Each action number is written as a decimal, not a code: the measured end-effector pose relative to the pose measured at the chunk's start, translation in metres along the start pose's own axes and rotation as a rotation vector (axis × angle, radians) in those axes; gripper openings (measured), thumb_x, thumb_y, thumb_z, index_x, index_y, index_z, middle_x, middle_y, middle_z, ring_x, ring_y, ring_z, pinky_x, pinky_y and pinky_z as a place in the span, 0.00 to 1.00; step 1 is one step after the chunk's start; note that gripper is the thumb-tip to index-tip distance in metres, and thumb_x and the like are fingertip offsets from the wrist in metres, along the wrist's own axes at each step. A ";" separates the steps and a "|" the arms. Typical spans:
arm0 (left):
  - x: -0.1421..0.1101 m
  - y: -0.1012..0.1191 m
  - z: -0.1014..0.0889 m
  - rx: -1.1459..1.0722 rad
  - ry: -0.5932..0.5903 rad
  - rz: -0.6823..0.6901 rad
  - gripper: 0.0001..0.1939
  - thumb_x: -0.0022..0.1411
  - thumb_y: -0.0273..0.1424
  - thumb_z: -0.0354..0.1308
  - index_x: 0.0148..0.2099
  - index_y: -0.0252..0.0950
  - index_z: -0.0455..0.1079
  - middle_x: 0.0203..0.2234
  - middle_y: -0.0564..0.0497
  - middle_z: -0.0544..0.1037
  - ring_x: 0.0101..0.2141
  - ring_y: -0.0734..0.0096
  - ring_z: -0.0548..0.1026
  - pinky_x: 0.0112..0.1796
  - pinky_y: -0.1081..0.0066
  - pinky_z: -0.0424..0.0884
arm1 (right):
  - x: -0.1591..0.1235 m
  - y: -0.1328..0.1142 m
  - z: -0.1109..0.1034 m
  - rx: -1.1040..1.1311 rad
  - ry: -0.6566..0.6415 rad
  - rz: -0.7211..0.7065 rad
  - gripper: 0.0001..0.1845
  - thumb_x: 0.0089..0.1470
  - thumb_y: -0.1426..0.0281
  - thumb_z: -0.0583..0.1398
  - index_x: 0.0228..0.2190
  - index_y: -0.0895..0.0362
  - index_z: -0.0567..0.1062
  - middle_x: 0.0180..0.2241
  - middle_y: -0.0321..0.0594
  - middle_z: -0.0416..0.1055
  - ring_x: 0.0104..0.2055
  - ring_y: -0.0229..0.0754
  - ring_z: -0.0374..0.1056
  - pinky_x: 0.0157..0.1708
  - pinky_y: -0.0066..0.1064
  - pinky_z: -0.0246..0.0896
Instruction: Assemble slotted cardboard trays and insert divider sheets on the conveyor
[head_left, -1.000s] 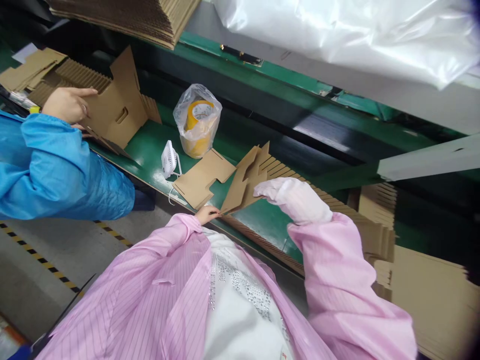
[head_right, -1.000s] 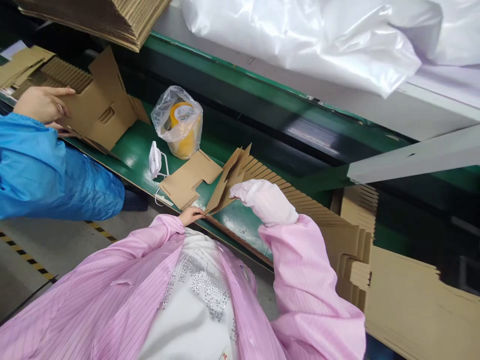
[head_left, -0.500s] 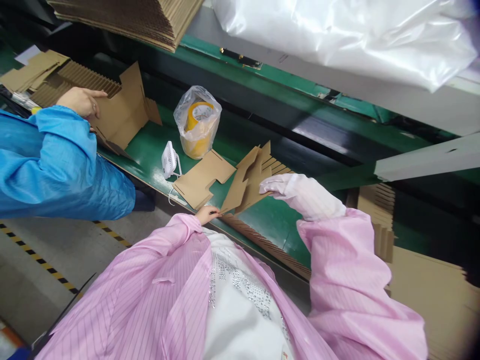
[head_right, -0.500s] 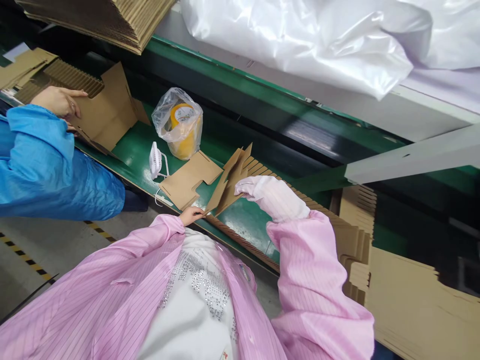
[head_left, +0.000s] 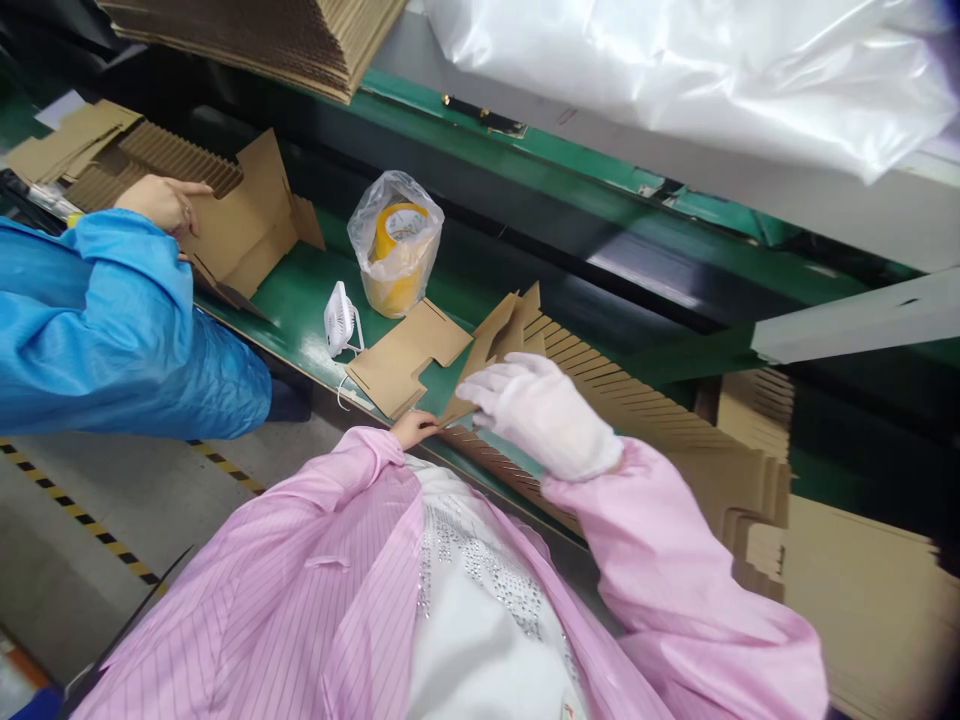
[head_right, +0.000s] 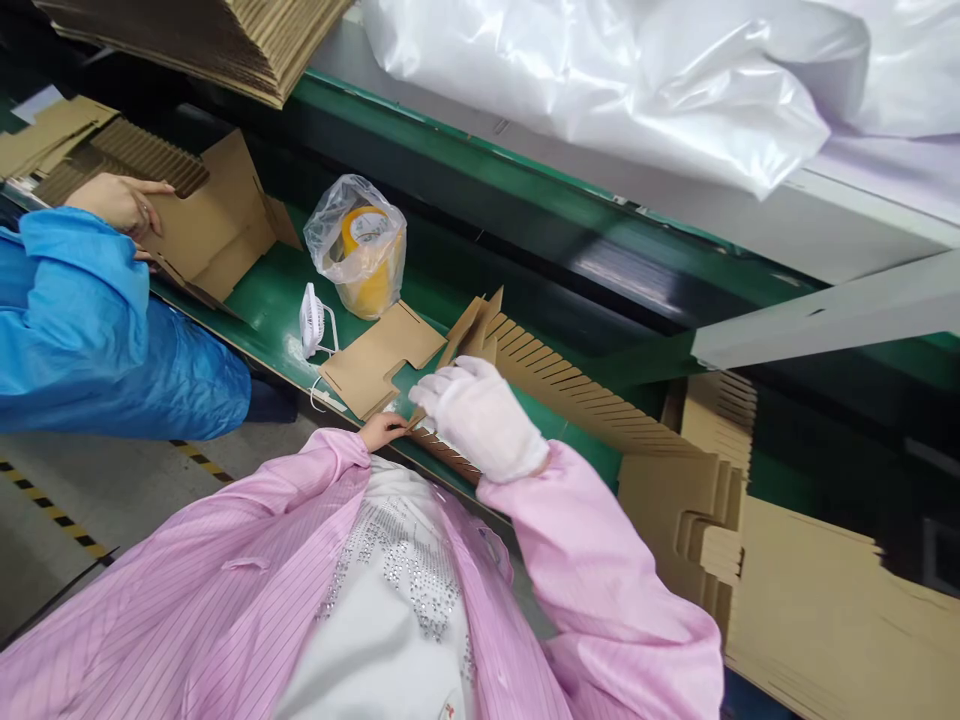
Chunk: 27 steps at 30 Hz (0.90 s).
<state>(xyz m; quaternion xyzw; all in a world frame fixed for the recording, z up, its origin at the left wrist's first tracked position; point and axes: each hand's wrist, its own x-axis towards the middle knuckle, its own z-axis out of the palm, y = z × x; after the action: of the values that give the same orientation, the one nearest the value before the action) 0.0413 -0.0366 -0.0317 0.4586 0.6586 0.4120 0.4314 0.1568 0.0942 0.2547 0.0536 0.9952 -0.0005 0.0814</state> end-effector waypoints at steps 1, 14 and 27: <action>0.000 0.000 0.000 -0.001 0.000 -0.004 0.06 0.58 0.29 0.61 0.34 0.32 0.78 0.33 0.47 0.80 0.37 0.68 0.76 0.44 0.70 0.69 | 0.004 -0.007 0.006 -0.017 -0.055 0.005 0.13 0.59 0.75 0.53 0.42 0.55 0.76 0.43 0.40 0.74 0.47 0.44 0.66 0.57 0.44 0.48; 0.003 -0.004 0.001 -0.066 0.016 -0.057 0.08 0.55 0.34 0.65 0.32 0.34 0.78 0.32 0.49 0.81 0.37 0.68 0.77 0.45 0.70 0.70 | 0.003 0.003 0.043 -0.236 -0.087 -0.072 0.20 0.53 0.86 0.46 0.22 0.57 0.68 0.23 0.36 0.67 0.30 0.36 0.63 0.65 0.44 0.38; -0.004 -0.015 -0.002 -0.199 0.012 -0.123 0.08 0.55 0.32 0.64 0.32 0.31 0.77 0.31 0.47 0.81 0.34 0.69 0.78 0.43 0.69 0.73 | 0.015 -0.036 0.057 -0.026 -0.162 -0.097 0.26 0.48 0.87 0.43 0.21 0.58 0.76 0.20 0.45 0.68 0.27 0.44 0.65 0.66 0.41 0.42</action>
<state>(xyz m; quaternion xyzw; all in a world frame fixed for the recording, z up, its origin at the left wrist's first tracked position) 0.0363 -0.0449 -0.0441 0.3699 0.6439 0.4510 0.4952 0.1471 0.0590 0.1958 0.0042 0.9868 0.0042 0.1620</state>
